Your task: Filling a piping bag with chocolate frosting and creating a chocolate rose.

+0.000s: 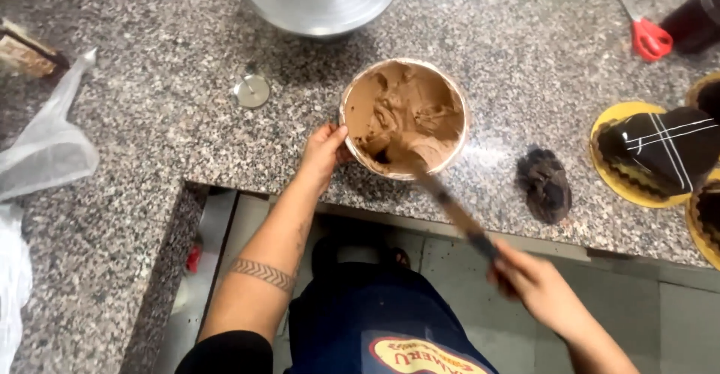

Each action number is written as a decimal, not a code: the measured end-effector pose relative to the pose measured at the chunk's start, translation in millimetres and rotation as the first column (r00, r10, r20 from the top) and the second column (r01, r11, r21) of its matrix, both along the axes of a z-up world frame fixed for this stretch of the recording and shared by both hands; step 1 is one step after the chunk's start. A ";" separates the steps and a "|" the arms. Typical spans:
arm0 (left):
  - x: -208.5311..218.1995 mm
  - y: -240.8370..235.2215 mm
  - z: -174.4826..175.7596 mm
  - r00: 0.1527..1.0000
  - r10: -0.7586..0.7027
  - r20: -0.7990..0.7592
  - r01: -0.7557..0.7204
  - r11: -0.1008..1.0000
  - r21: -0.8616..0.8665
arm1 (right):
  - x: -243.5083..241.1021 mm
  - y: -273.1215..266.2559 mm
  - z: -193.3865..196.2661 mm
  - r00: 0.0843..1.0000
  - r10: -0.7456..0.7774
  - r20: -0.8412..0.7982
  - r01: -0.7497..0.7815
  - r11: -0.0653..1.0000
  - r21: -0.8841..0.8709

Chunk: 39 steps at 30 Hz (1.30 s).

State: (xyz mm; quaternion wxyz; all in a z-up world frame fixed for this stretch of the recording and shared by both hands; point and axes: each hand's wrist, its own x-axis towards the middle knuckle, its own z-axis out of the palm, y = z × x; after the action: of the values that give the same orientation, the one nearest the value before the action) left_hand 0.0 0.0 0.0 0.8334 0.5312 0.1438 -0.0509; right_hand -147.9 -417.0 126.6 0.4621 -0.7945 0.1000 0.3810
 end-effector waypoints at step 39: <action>-144.5 133.5 -6.1 0.976 -0.141 -0.166 0.131 0.989 -0.071 | 181.6 76.8 113.6 0.989 0.122 0.087 -0.067 0.882 -0.466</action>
State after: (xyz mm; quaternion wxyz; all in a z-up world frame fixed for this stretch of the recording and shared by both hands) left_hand -144.5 133.5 -6.1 0.8282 0.5083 0.1762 -0.1573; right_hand 33.8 -340.2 240.2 0.2458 -0.9059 0.1223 0.3225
